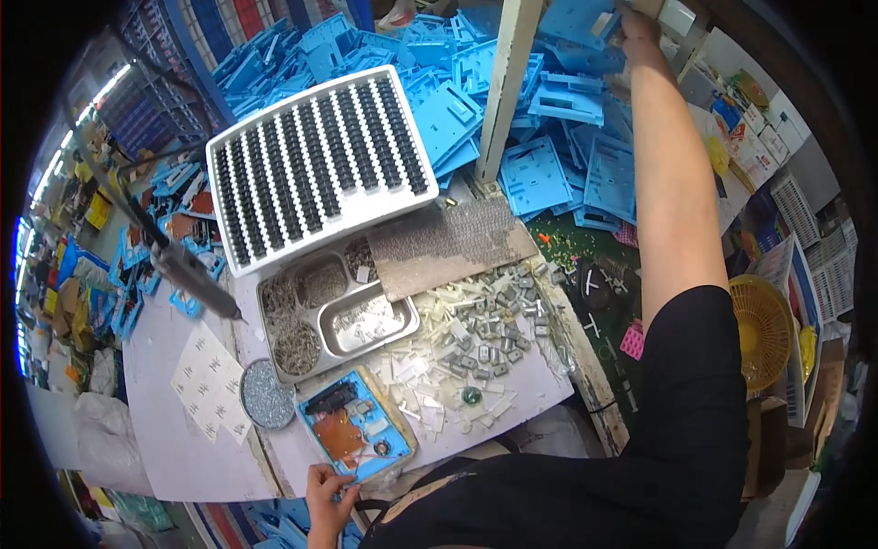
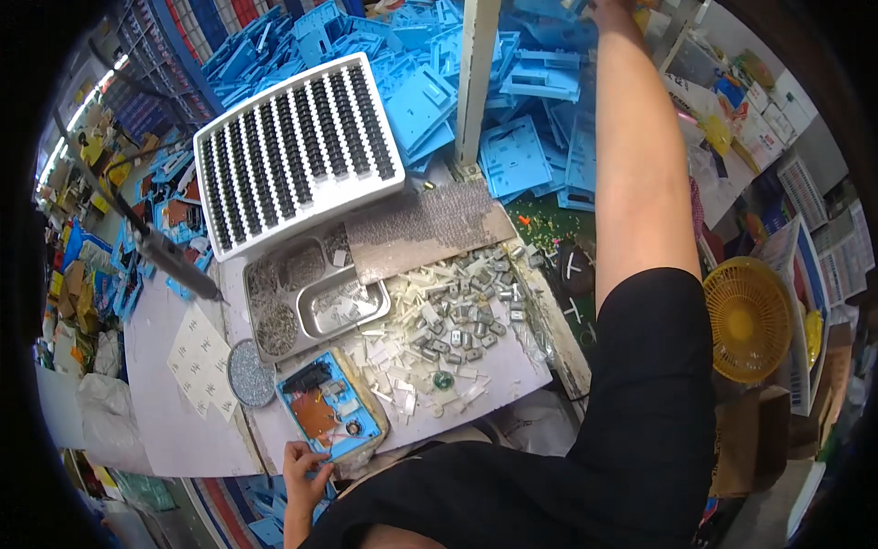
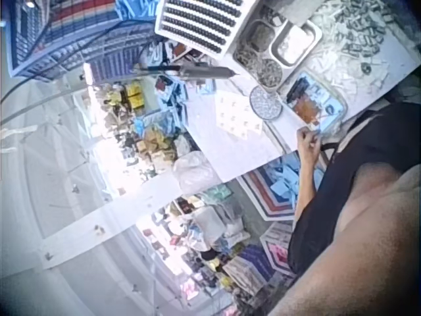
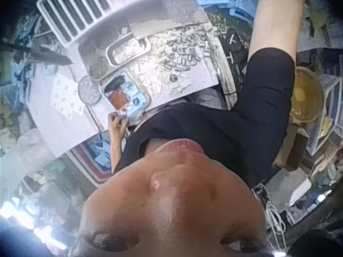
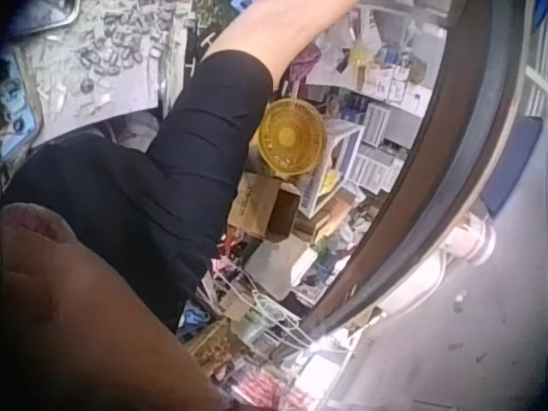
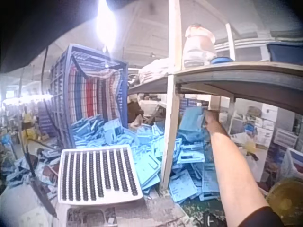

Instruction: Assembling and soldering electronic components into a blue plastic gadget housing.

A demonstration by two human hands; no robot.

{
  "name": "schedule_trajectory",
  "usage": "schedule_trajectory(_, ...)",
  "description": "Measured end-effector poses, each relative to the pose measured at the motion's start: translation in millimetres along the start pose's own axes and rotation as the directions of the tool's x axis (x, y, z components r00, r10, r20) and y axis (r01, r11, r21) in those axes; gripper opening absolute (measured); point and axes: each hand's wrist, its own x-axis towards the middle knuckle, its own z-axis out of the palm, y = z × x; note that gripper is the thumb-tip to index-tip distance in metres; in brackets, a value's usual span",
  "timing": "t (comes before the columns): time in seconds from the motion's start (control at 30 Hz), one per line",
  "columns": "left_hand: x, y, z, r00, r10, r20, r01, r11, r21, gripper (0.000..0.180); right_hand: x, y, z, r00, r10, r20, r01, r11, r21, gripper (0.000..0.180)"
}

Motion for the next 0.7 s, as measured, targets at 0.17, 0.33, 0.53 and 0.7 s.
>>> schedule_trajectory(0.17,-2,-11,-12,0.99,0.136,0.03,-0.138,0.984,0.114,0.027,-95,-43,-53,0.997,0.072,0.028,-0.076,0.836,0.544,0.036)
schedule_trajectory(0.33,2,-19,-13,0.981,0.182,0.069,-0.188,0.979,0.081,0.024,-273,-83,-145,0.945,0.196,0.263,-0.326,0.648,0.689,0.041)
schedule_trajectory(0.53,6,9,-38,0.989,0.097,0.112,-0.092,0.994,-0.053,0.037,-452,-164,-144,0.648,0.171,0.742,-0.501,0.83,0.247,0.039)
schedule_trajectory(0.7,59,50,-66,0.939,0.213,-0.269,-0.336,0.723,-0.604,0.054,-506,-223,-41,-0.062,-0.059,0.996,-0.35,0.936,0.033,0.027)
